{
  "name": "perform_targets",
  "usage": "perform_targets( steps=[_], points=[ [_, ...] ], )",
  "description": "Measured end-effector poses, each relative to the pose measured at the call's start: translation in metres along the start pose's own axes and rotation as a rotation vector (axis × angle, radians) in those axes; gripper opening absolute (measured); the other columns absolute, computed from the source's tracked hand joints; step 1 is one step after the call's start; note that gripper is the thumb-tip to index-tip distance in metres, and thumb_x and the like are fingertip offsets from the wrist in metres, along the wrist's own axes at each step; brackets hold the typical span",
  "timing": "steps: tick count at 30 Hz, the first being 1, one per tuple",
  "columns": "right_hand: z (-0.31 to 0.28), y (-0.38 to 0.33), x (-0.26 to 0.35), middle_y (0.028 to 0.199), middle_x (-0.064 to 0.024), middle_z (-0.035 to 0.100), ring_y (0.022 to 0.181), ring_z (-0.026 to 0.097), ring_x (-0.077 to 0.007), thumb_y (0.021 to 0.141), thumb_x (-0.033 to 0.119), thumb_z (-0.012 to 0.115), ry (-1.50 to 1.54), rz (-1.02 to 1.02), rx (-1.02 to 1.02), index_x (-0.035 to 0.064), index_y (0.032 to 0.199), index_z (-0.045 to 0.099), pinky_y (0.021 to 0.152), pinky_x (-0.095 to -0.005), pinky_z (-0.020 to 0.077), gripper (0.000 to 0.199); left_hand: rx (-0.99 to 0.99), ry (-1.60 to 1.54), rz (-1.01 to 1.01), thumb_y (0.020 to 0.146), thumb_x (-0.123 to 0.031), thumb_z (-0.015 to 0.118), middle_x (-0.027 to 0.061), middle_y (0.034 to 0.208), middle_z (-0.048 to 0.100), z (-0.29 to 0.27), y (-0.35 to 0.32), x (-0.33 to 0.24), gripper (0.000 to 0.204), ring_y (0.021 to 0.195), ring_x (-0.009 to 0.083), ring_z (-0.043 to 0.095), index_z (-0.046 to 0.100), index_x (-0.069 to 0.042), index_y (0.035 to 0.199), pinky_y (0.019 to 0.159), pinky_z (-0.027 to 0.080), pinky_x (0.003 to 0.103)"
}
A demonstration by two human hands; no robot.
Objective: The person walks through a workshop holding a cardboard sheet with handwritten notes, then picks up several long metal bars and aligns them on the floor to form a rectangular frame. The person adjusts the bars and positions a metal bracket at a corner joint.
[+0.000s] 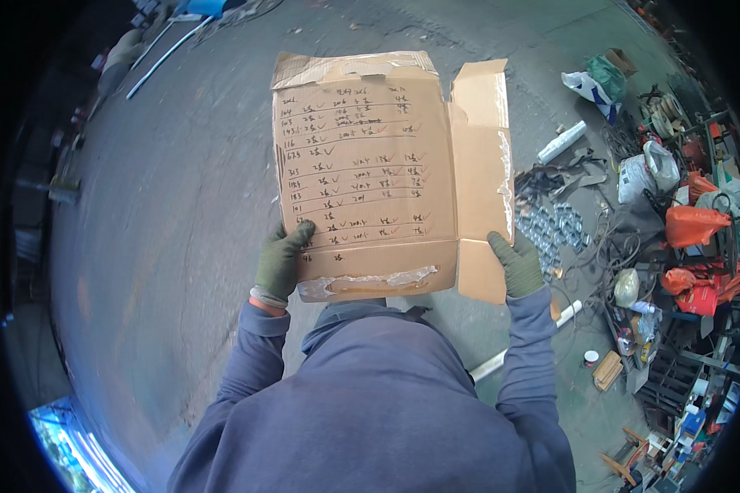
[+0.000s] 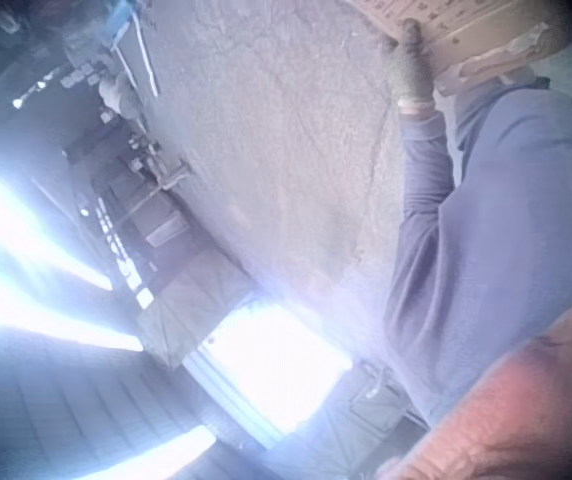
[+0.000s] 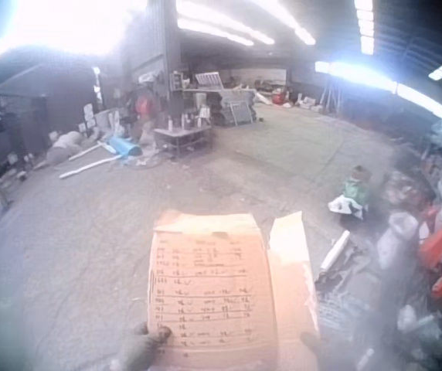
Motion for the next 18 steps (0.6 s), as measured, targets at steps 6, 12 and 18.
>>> perform_targets(
  steps=[6,12,18],
  points=[
    [-0.065,-0.033,-0.073,0.14,-0.0169,0.069,0.123,0.066,-0.0219,0.107,0.029,0.071,-0.186,0.099,-0.292,-0.005,0.155,0.055,0.106,-0.0366,0.0534,0.06,0.14,-0.028,-0.092,0.103,-0.021,0.078,0.0113,0.119,0.077,0.024,0.024,0.005,0.041,0.101,0.0177,0.073,0.069,0.005,0.133,0.091,0.059,0.033],
    [-0.062,-0.136,-0.103,0.14,-0.015,0.07,0.122,0.067,-0.0202,0.109,0.016,0.067,-0.146,-0.026,-0.648,-0.0077,0.149,0.06,0.105,-0.034,0.0538,0.047,0.244,0.032,-0.099,0.103,-0.022,0.079,0.0118,0.118,0.077,0.026,0.039,-0.003,0.04,0.099,0.0173,0.073,0.07,0.006,0.13,0.089,0.059,0.032],
    [0.013,-0.153,-0.047,0.137,-0.0194,0.071,0.121,0.069,-0.0227,0.108,0.013,0.068,-0.37,-0.177,-0.781,-0.0076,0.145,0.063,0.105,-0.0348,0.0542,0.043,0.299,0.091,-0.125,0.102,-0.021,0.079,0.012,0.119,0.076,0.023,0.048,-0.016,0.043,0.099,0.0173,0.073,0.068,0.007,0.132,0.089,0.059,0.033]
  ],
)
Point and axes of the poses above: each hand's wrist, its own y-axis towards the middle knuckle, its own z-axis out of the palm, x = y × z, the point moved 5 cm from there along y, towards the middle knuckle
